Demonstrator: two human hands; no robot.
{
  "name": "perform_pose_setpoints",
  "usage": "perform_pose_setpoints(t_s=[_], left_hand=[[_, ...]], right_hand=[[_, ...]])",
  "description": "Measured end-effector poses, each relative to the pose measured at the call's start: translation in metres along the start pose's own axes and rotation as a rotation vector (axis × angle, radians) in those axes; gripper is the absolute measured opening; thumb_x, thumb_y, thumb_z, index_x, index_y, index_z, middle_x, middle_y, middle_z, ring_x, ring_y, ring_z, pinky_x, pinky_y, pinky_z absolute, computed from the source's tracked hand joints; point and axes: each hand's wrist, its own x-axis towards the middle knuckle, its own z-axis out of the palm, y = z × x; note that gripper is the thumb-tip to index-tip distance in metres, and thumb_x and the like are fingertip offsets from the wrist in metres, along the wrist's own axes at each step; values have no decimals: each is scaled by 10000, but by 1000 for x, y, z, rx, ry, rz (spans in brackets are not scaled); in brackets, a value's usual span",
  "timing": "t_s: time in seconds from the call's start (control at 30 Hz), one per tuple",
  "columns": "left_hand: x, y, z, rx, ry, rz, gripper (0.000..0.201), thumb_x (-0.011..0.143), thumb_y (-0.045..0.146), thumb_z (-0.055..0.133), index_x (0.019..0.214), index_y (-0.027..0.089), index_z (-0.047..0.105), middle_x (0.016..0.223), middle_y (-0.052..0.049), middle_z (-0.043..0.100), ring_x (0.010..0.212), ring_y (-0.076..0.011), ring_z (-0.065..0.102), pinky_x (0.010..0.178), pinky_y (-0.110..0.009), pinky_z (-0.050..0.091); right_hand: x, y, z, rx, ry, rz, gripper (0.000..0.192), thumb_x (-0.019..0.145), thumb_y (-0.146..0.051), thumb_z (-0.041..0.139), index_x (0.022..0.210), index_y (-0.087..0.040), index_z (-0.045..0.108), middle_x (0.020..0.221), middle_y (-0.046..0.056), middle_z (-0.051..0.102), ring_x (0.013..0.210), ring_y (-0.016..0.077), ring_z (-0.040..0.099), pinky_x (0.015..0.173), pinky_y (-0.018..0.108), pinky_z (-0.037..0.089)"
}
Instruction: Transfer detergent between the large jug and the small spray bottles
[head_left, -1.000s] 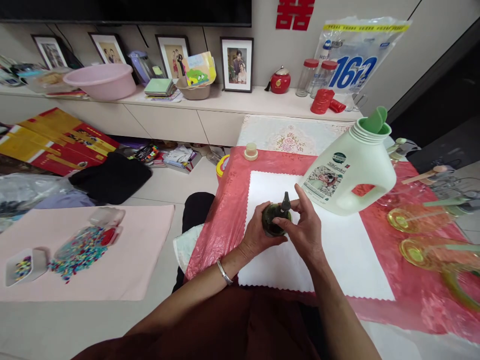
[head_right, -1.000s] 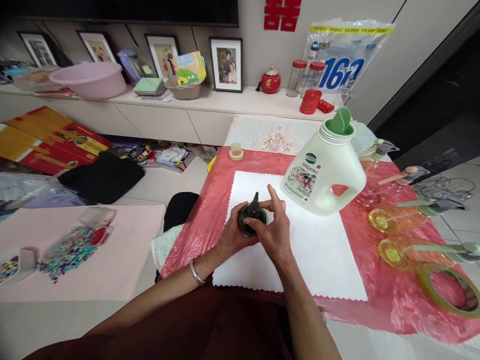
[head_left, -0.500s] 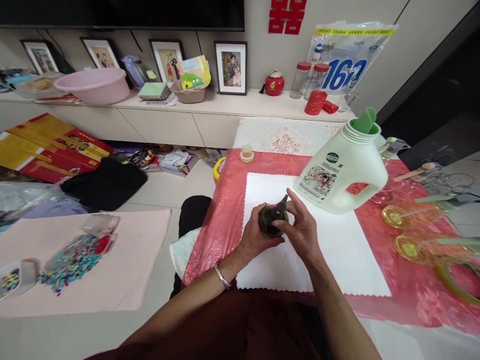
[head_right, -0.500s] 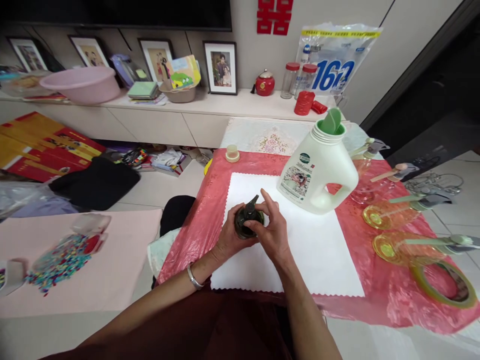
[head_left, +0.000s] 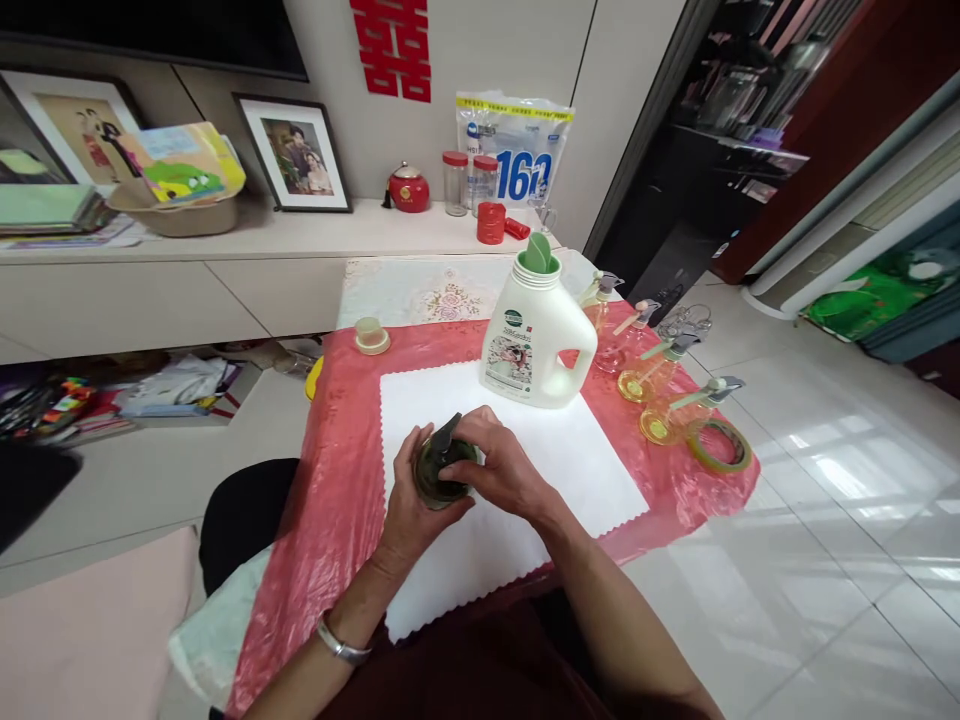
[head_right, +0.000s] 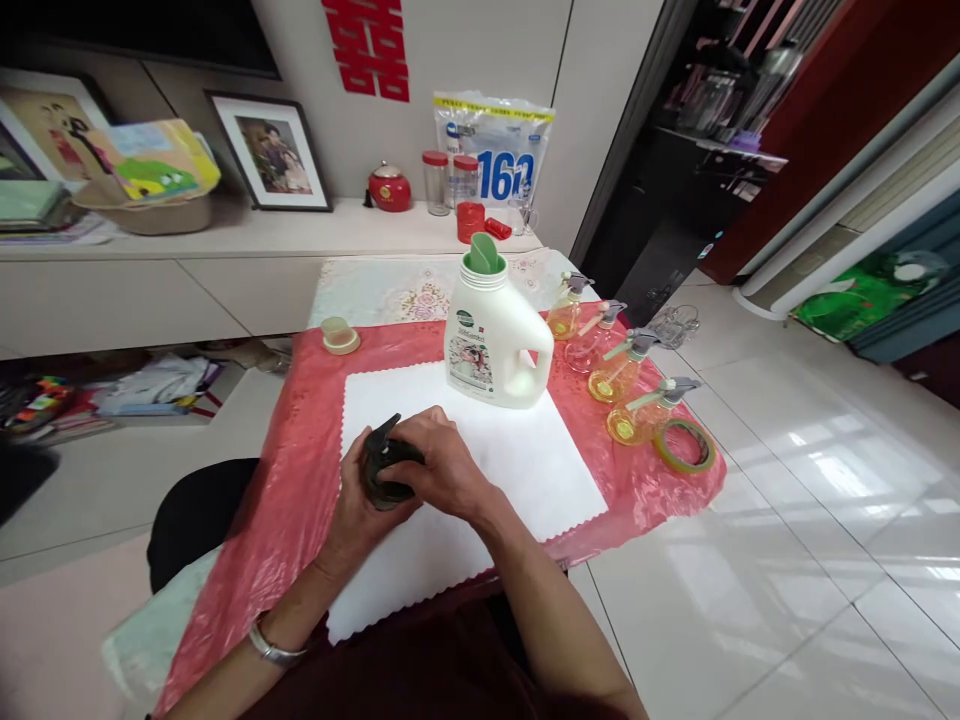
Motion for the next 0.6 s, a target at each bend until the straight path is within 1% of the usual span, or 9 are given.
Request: perform_pose_setpoints(t_s=[0.07,0.1,0.17,0.3,0.4,0.5,0.6], left_hand=[[0,2,-1,3,-25,23,1201,602,516,902,1550,288,200,1600,-174,361,1463,-437,394,1166,-675,386],[1,2,-2,13,-39,36,1225,582,526,914,1551,288,203,1611,-179,337,1483,-438,356,1185,-683,348],[1,5,-2,57,-64,61,1204,592,533,912,1546,276,224,1598,-185,350,1487,-424,350,1196,-677,327],[3,10,-1,137,-57,51,1028,712,500,845,1528,261,268,1520,-172,458,1425,-376,453,1160,-635,396],[3,13,0,171,-49,46,920,745,461,819,1496,255,327,1467,-156,508,1366,-353,519,1119,-599,453],[4,14,0,178,-61,38,860,767,435,798,1479,247,353,1443,-150,527,1338,-339,544,1103,-578,475],[3,13,-1,169,-74,3,833,778,448,784,1470,244,369,1436,-153,536,1306,-337,566,1087,-579,485]], right_hand=[[-7,-1,0,-34,95,39,286,721,-62,871,860,-189,657,863,-17,610,922,178,508,848,309,420],[-11,-1,-1,-51,153,63,280,724,-73,867,876,-192,665,882,-10,616,937,185,516,846,312,426],[-20,-1,-7,-79,279,102,269,742,-121,854,934,-200,683,940,2,628,973,191,537,859,312,447],[-42,1,-27,-150,524,147,226,814,-274,792,1012,-213,703,1005,12,635,1004,185,564,881,303,469],[-59,5,-48,-233,667,186,237,846,-372,754,1024,-218,726,1027,23,645,1008,194,564,902,322,460],[-75,12,-67,-325,791,233,302,816,-457,770,988,-211,740,1009,35,654,995,214,559,908,350,448],[-89,21,-82,-406,933,297,428,768,-551,783,980,-185,719,1001,55,638,969,231,557,919,388,446]])
